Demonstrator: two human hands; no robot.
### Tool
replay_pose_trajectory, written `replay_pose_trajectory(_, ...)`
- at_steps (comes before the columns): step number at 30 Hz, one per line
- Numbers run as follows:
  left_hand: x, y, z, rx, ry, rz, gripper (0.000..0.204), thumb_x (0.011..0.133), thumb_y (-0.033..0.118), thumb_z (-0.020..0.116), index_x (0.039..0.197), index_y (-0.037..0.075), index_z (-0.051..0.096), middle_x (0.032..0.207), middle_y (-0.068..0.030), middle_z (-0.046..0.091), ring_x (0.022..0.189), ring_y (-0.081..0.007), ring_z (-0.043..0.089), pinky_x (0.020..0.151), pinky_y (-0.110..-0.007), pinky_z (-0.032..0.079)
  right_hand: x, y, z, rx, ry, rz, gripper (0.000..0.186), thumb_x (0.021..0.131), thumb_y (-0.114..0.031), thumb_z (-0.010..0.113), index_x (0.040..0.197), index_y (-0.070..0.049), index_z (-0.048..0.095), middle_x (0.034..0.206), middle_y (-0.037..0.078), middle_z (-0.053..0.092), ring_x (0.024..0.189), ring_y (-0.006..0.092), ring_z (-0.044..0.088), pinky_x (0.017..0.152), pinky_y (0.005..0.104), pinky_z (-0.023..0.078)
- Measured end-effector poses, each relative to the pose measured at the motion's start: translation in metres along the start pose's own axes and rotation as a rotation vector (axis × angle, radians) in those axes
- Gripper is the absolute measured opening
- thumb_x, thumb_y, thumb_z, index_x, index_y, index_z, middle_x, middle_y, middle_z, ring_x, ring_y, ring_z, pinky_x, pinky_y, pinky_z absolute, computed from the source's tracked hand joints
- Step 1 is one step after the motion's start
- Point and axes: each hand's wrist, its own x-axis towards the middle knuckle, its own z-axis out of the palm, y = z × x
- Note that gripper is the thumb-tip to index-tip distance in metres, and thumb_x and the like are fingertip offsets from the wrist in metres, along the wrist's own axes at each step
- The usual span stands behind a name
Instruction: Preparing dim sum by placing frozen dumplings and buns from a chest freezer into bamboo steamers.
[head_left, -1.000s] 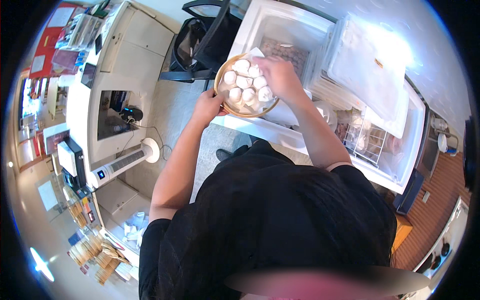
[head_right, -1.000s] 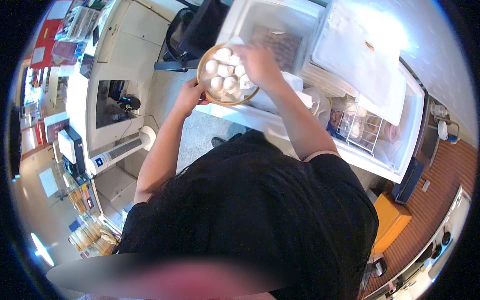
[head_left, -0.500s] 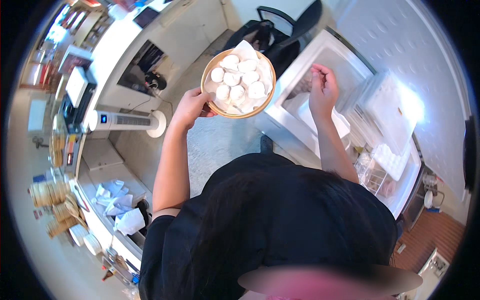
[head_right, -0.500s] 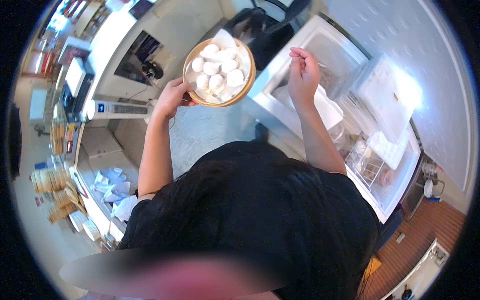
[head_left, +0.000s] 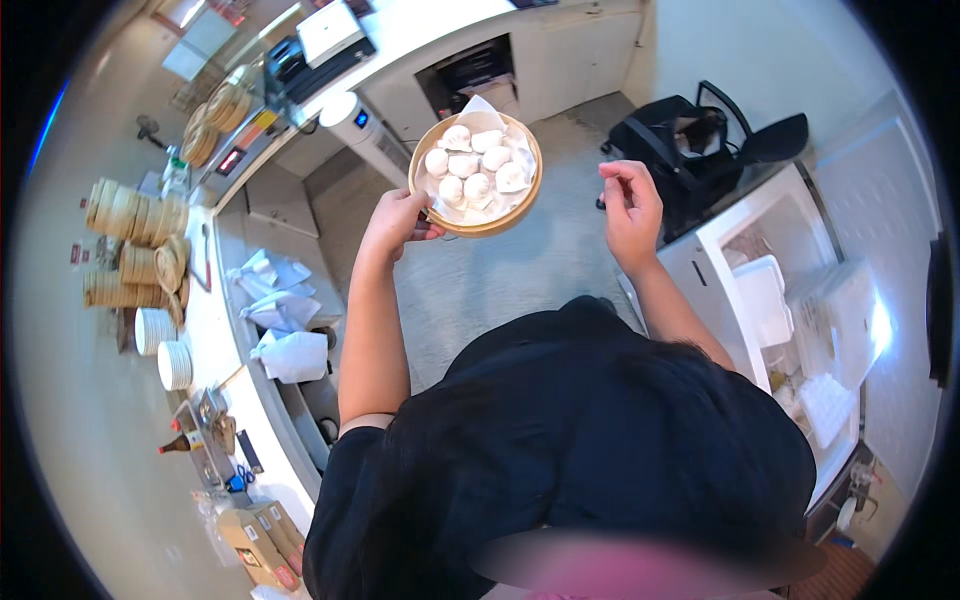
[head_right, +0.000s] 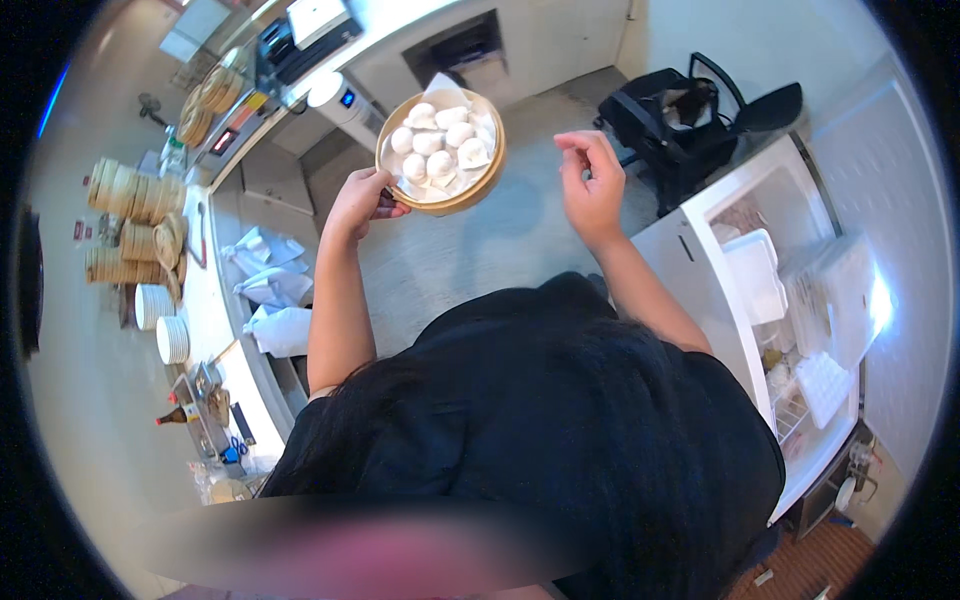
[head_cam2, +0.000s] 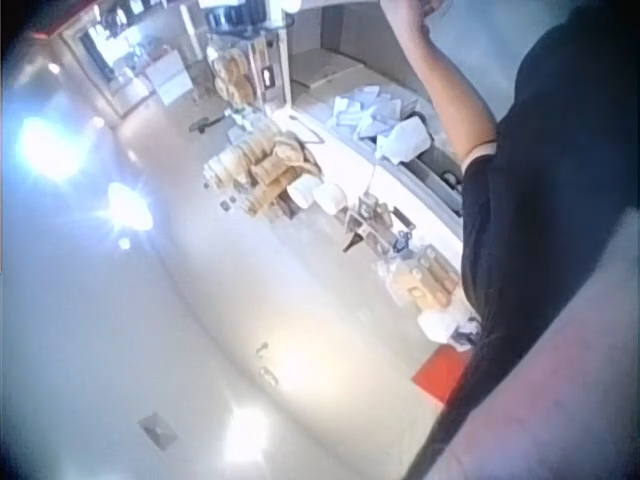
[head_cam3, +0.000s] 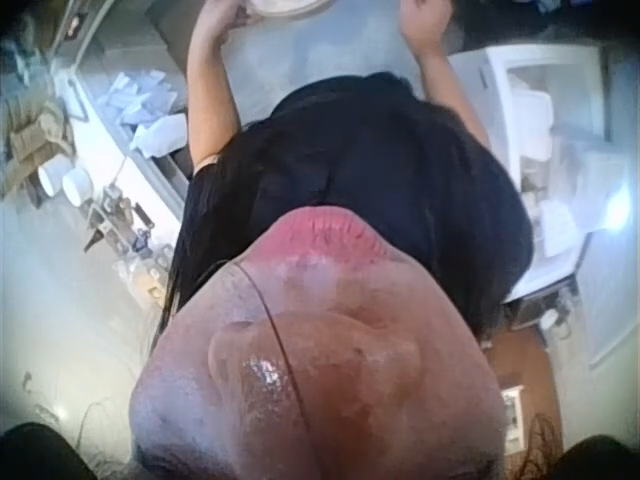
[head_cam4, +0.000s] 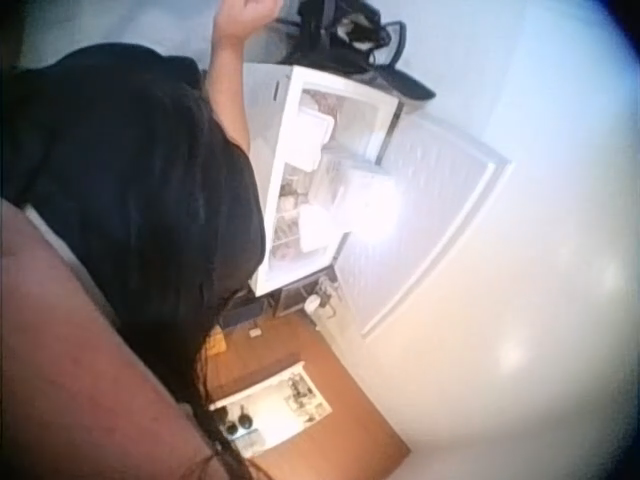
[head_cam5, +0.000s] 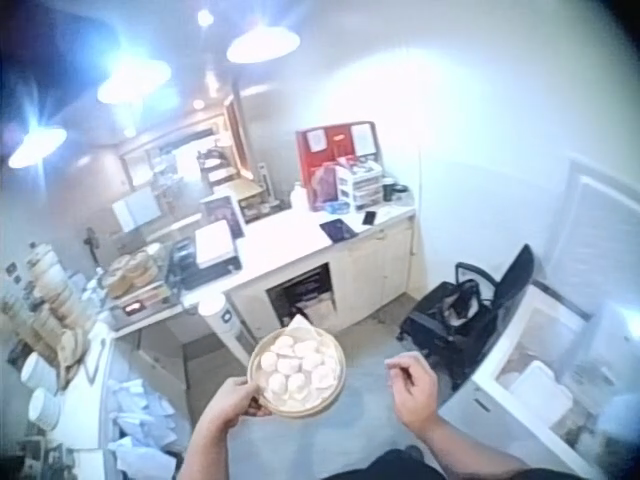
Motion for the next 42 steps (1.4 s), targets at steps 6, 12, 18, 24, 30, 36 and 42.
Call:
replay_pose_trajectory(6,-0.013,-0.030,-0.093,-0.097,0.132,-0.030,0.026,0.094,0.015,0.058,0.108,-0.006,0.065,0.090,-0.0141,0.073,0.068,-0.0203,0.074,0.061,-0.028,0.062,-0.008,-0.012,0.067,-0.078,-0.152,-0.063,0.016,0.094,0.008,0.060,0.102,-0.002,0.070,0.095,0.006,0.066,0.074,0.0112,0.058,0.067,0.0241,0.047)
replay_pose_trajectory(12,0.005,-0.049,-0.156,-0.191,0.236,-0.048,0.027,0.094,0.014,0.057,0.109,-0.007,0.064,0.093,-0.0156,0.073,0.071,-0.0219,0.075,0.062,-0.028,0.062,0.012,0.003,0.136,-0.078,-0.271,-0.053,0.015,0.095,0.008,0.060,0.102,-0.002,0.070,0.094,0.006,0.066,0.074,0.0117,0.059,0.066,0.0248,0.047)
replay_pose_trajectory(18,0.029,-0.050,-0.222,-0.205,0.320,-0.037,0.030,0.093,0.015,0.058,0.109,-0.009,0.064,0.092,-0.0174,0.073,0.069,-0.0219,0.075,0.061,-0.030,0.063,0.048,0.025,0.236,0.009,-0.359,-0.064,0.014,0.096,0.007,0.060,0.101,-0.002,0.069,0.094,0.006,0.065,0.075,0.0117,0.058,0.067,0.0244,0.047)
replay_pose_trajectory(24,0.045,-0.040,-0.291,-0.305,0.417,-0.068,0.029,0.092,0.014,0.060,0.110,-0.007,0.064,0.094,-0.0168,0.072,0.074,-0.0225,0.075,0.064,-0.031,0.063,0.103,0.034,0.351,0.155,-0.486,-0.080,0.014,0.095,0.007,0.060,0.100,-0.001,0.069,0.094,0.006,0.065,0.077,0.0130,0.058,0.067,0.0245,0.047)
replay_pose_trajectory(30,0.053,-0.037,-0.357,-0.365,0.510,-0.033,0.026,0.092,0.015,0.059,0.108,-0.006,0.064,0.093,-0.0168,0.072,0.073,-0.0226,0.075,0.063,-0.032,0.063,0.138,0.015,0.460,0.257,-0.621,-0.276,0.016,0.092,0.010,0.059,0.100,-0.001,0.069,0.093,0.006,0.063,0.076,0.0131,0.057,0.068,0.0245,0.046)
replay_pose_trajectory(36,0.054,-0.046,-0.434,-0.367,0.493,-0.034,0.027,0.093,0.015,0.057,0.108,-0.006,0.065,0.088,-0.0151,0.075,0.069,-0.0212,0.075,0.062,-0.030,0.062,0.117,-0.003,0.539,0.322,-0.668,-0.288,0.017,0.093,0.010,0.060,0.101,-0.002,0.070,0.094,0.009,0.066,0.076,0.0165,0.059,0.068,0.0263,0.047)
replay_pose_trajectory(42,0.036,-0.065,-0.524,-0.243,0.472,-0.059,0.027,0.094,0.018,0.057,0.108,-0.004,0.064,0.085,-0.0145,0.073,0.068,-0.0225,0.075,0.060,-0.030,0.062,0.083,-0.027,0.605,0.315,-0.648,-0.277,0.016,0.093,0.010,0.060,0.100,-0.002,0.069,0.094,0.009,0.066,0.075,0.0162,0.059,0.066,0.0263,0.047)
